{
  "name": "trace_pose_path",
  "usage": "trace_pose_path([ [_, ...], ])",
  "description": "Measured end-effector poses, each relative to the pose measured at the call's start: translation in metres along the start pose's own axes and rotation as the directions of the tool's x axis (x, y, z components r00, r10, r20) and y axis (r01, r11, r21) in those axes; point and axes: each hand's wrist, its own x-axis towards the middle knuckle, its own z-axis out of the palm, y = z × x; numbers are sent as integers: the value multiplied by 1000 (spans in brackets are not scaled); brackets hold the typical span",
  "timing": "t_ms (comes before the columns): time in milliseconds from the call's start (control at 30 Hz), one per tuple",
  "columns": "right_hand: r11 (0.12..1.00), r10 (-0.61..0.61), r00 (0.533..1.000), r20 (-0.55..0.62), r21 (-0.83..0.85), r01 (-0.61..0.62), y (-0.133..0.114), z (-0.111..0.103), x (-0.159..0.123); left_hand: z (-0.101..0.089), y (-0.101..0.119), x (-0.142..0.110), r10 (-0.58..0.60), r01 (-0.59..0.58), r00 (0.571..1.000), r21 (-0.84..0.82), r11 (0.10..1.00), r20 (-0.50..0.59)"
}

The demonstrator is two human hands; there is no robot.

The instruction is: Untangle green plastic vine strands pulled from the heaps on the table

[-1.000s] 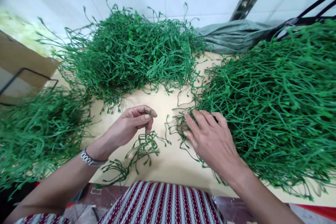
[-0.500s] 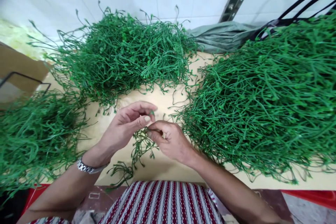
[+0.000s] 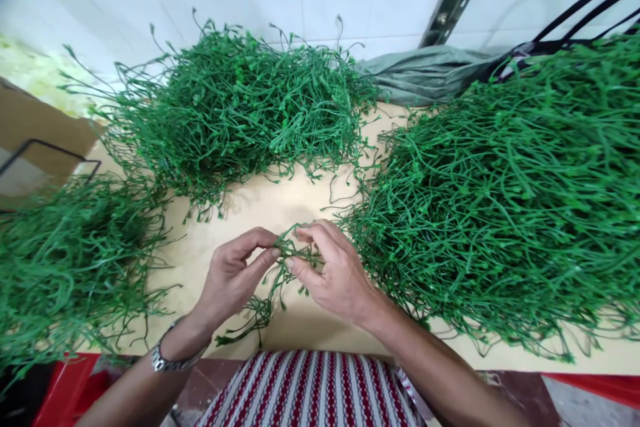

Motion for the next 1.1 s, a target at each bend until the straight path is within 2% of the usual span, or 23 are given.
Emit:
trace_pose_path([
  [100,990,-118,988,102,86,110,0,-3,4,2,1,1,-68,75,996,-116,990,65],
  [167,981,-133,986,100,154,117,2,-3,5,2,2,1,-76,88,993,-148,985,86],
  [300,989,-59,997,48,139,52,4,-3,4,1,6,0,-28,23,994,50,998,103],
  [400,993,-97,993,63,71,93,4,-8,3,-2,10,2,51,-81,989,220,972,142],
  [533,989,-150,980,133,26,147,4,-14,4,-5,15,5,129,-180,975,305,935,180],
  [600,992,-123,979,161,59,115,4,-15,3,-6,16,6,144,-197,973,316,928,183],
  [700,996,-27,977,210,86,9,2,-15,3,-6,16,7,109,-166,975,306,937,194],
  [900,965,106,927,359,187,-182,6,-15,2,-1,14,7,47,-109,973,269,957,228],
  [1100,950,120,931,346,233,-210,9,-12,2,-1,12,9,54,-132,953,248,960,297],
])
